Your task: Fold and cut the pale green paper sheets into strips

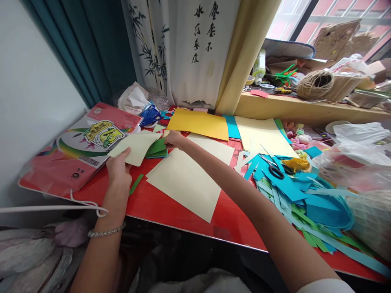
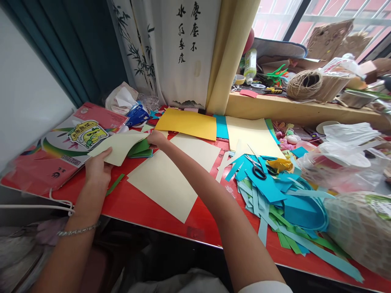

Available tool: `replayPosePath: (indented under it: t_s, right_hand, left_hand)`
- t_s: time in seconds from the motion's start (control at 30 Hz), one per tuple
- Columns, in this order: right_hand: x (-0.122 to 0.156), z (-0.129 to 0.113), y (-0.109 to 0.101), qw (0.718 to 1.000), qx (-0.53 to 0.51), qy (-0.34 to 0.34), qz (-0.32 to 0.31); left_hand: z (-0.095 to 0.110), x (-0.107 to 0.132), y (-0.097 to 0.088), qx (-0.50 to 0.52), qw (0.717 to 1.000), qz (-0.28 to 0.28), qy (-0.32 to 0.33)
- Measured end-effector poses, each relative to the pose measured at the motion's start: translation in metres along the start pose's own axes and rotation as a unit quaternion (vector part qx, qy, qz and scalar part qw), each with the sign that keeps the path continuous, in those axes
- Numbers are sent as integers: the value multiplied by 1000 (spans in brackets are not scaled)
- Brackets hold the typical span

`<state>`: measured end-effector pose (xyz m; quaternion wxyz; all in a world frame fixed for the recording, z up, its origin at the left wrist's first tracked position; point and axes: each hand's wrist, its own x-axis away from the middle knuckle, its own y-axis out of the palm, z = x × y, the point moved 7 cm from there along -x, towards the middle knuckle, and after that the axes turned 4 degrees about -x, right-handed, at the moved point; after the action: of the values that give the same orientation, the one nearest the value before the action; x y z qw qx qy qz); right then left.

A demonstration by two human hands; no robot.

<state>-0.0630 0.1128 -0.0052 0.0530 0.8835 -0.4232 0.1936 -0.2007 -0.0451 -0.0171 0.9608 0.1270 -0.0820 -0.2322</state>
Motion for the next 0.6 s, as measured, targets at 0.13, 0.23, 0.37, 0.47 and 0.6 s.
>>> replayPosePath:
  t_s: [0.13,0.23,0.37,0.47,0.6]
  right_hand:
    - [1,0,-3,993,120,-19,9]
    - [7,-8,-2,980,187,-63,36]
    - [25,-25,-6,959,234,-133,90]
    - [37,-30,-13,955,240,-147,97]
    - [37,-17,-24,970,218,-94,50]
  left_hand:
    - [-1,-1,1,-12,1000,0,-5]
    - [-1,0,0,-25,1000,0,-6]
    - [-2,1,2,-35,999,-16,-9]
    - [-3,2,5,-39,999,-32,-12]
    - [-1,1,8,-52,998,-43,-8]
